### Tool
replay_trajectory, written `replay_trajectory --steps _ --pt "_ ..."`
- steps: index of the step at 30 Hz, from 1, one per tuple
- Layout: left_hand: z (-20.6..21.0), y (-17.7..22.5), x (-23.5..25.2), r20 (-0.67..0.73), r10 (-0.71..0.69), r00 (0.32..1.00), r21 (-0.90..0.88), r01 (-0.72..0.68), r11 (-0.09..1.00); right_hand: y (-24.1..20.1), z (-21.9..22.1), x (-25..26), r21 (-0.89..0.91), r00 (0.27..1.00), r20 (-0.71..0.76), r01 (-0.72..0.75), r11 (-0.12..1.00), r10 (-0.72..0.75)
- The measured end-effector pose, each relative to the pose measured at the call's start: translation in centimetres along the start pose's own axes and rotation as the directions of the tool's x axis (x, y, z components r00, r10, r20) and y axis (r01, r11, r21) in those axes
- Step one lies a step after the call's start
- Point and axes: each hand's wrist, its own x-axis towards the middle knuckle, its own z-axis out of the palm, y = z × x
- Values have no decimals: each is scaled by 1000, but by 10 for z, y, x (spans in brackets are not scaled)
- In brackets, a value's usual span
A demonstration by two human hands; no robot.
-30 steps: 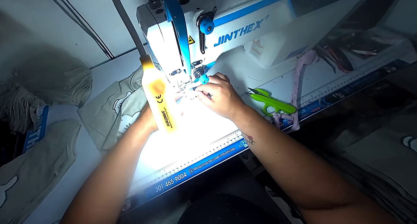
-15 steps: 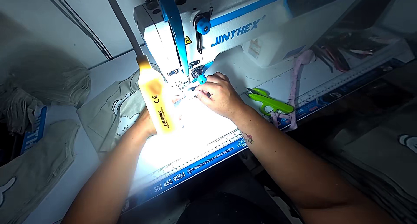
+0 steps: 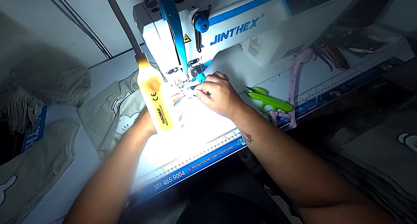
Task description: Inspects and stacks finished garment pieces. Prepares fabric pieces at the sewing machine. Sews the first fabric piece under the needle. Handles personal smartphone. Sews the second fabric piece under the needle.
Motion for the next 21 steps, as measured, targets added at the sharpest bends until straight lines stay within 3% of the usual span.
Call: replay_trajectory --steps 21 --pt "6 -12 -5 7 12 1000 -4 -12 1000 0 0 1 -2 1000 6 -9 1000 9"
